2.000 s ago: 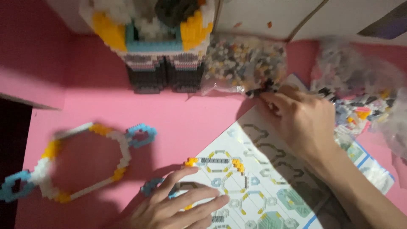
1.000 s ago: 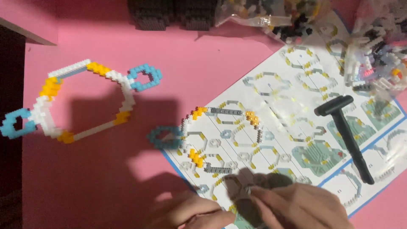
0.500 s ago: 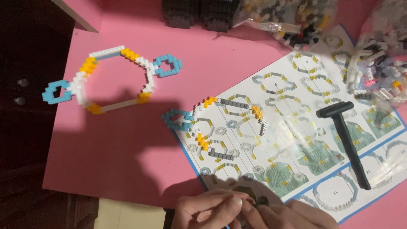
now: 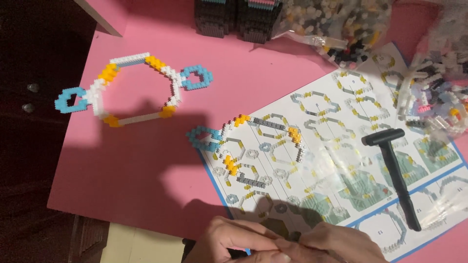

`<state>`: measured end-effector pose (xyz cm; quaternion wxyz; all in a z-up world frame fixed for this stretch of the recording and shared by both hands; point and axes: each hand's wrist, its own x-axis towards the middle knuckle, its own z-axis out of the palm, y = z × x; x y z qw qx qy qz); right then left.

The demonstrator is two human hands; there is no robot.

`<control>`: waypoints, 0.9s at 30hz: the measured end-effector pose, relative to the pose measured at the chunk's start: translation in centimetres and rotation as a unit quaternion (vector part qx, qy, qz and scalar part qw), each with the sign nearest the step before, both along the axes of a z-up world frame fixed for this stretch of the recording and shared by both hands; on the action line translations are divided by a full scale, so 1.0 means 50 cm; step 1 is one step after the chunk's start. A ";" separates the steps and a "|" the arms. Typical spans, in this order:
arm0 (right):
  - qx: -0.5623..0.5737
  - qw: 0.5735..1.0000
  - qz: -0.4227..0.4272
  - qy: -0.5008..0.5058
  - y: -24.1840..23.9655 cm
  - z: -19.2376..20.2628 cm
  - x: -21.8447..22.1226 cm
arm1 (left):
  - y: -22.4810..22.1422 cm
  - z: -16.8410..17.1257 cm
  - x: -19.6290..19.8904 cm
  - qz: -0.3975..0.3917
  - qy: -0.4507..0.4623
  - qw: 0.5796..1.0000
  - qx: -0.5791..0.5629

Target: Assembling a complex structure using small interlocking toy blocks by following a step-by-step instruction manual.

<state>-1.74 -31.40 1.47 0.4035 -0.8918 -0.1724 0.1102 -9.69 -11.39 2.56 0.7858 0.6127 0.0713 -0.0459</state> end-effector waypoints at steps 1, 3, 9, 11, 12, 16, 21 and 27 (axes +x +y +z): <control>0.043 0.997 0.042 -0.045 0.007 -0.001 0.012 | -0.003 0.006 0.003 0.003 0.022 1.000 0.018; 0.089 0.988 0.085 -0.091 -0.047 -0.053 0.060 | -0.010 0.015 0.005 0.009 0.044 0.998 0.038; 0.112 0.986 0.110 0.063 -0.079 0.022 0.040 | -0.045 0.007 0.003 0.085 0.215 0.947 0.225; 0.066 0.995 0.053 0.061 -0.079 0.042 0.042 | -0.056 -0.009 0.006 0.273 0.151 0.819 0.482; 0.067 0.994 0.056 0.060 -0.102 0.012 0.051 | -0.037 -0.025 0.015 0.275 0.151 0.818 0.482; 0.194 0.977 0.036 0.077 -0.085 -0.017 0.041 | 0.018 -0.067 0.048 0.277 -0.025 0.661 0.697; 0.298 0.939 -0.043 0.168 -0.051 0.021 0.008 | 0.033 -0.048 0.069 0.142 0.217 0.669 0.697; 0.423 0.869 -0.112 0.229 -0.044 -0.003 0.009 | 0.049 -0.006 0.029 0.095 0.172 0.692 0.694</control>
